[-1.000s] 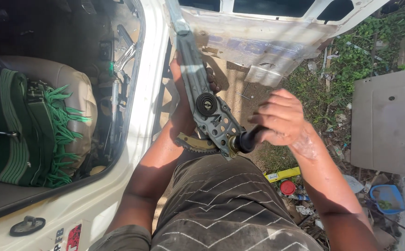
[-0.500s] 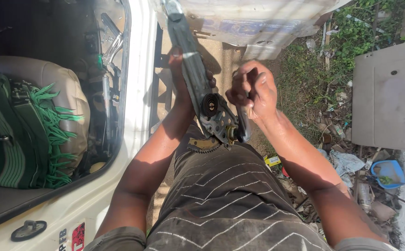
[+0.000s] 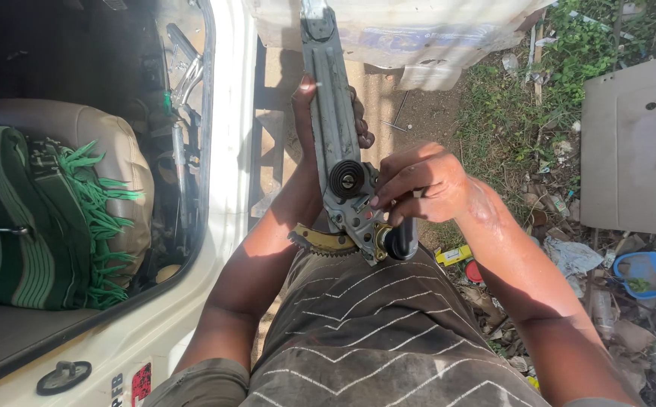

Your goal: Remove and inspect a car window regulator mechanism from a vehicle door.

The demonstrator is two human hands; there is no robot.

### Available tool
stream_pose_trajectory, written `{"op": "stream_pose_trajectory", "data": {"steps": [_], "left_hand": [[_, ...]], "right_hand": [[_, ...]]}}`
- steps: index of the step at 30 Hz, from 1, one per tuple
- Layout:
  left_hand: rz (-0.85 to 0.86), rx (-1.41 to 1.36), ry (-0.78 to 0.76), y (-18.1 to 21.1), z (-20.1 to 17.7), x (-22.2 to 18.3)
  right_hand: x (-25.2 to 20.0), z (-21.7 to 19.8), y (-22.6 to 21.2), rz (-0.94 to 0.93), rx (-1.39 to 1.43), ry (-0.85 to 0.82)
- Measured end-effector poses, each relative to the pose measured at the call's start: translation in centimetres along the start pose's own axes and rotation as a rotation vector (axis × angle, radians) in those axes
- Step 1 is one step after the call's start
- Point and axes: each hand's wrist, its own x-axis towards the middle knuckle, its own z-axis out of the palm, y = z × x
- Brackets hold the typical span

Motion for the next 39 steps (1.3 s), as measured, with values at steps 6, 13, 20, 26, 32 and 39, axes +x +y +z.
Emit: {"op": "stream_pose_trajectory", "data": {"steps": [6,13,20,26,32,39], "left_hand": [[0.05,0.3,-0.004,4.8,1.9,-1.6],[0.077,0.296,0.153,2.3,0.6,-1.6],[0.447,0.206,0.134,4.2,-0.9,-0.9],[0.494,0.304,0.0,0.9,-2.4,-1.4],[0.369,0.16,-0.025,0.1,-1.5,-2.9],[0.762,0.219,0.034,4.6,-2.8,-0.7]], "right_hand": [[-4.6,0.3,-0.1,0.307,-0.588,0.015],[-11.7,1.2,2.7,0.403,-0.642,0.112],[-11.3,4.9,-2.6,0.421,-0.719,0.148],[-2.9,2.9,-4.7,-0.073,-0.95,-0.017],[-2.3,0.0,1.5,0.091,-0.945,-0.027],[-13.6,2.6,4.7,0.433,-0.835,0.251]]}}
